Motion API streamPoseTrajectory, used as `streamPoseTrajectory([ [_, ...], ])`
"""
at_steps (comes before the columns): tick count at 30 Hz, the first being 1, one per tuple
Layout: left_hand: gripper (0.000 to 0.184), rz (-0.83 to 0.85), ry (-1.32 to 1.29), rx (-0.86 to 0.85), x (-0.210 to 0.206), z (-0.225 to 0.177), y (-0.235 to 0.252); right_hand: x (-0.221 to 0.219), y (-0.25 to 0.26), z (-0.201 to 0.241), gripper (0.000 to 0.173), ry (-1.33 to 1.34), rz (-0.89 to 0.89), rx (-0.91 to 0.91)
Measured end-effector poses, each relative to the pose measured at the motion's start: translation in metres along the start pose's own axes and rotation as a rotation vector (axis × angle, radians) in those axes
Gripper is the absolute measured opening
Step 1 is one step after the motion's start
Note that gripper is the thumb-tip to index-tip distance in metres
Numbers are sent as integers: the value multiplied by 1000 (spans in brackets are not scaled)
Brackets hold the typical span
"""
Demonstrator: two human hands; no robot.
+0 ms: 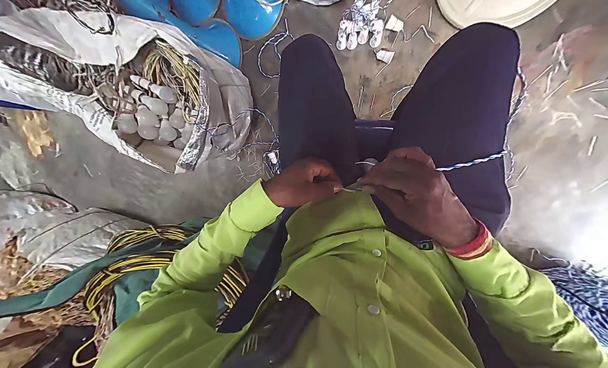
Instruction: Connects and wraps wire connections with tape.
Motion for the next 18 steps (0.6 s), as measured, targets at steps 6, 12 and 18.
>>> streamPoseTrajectory([
  [6, 18, -125, -26, 90, -1, 0, 0, -4, -5, -2, 18, -78, -2, 11],
  [12, 18, -169, -154, 168, -9, -4, 1, -4, -9, 3, 20, -232, -33, 25],
  [18, 25, 63, -581, 231, -33, -10, 10, 1, -8, 19, 19, -271, -60, 150],
])
Point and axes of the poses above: each hand's wrist, its own y-axis towards the middle knuckle, its own x-axis out of the back of the hand, z = x × y, the point moved 10 cm from there along y, towards the middle knuckle, and after that the axes turned 15 degrees about y, right-handed, at the moved point
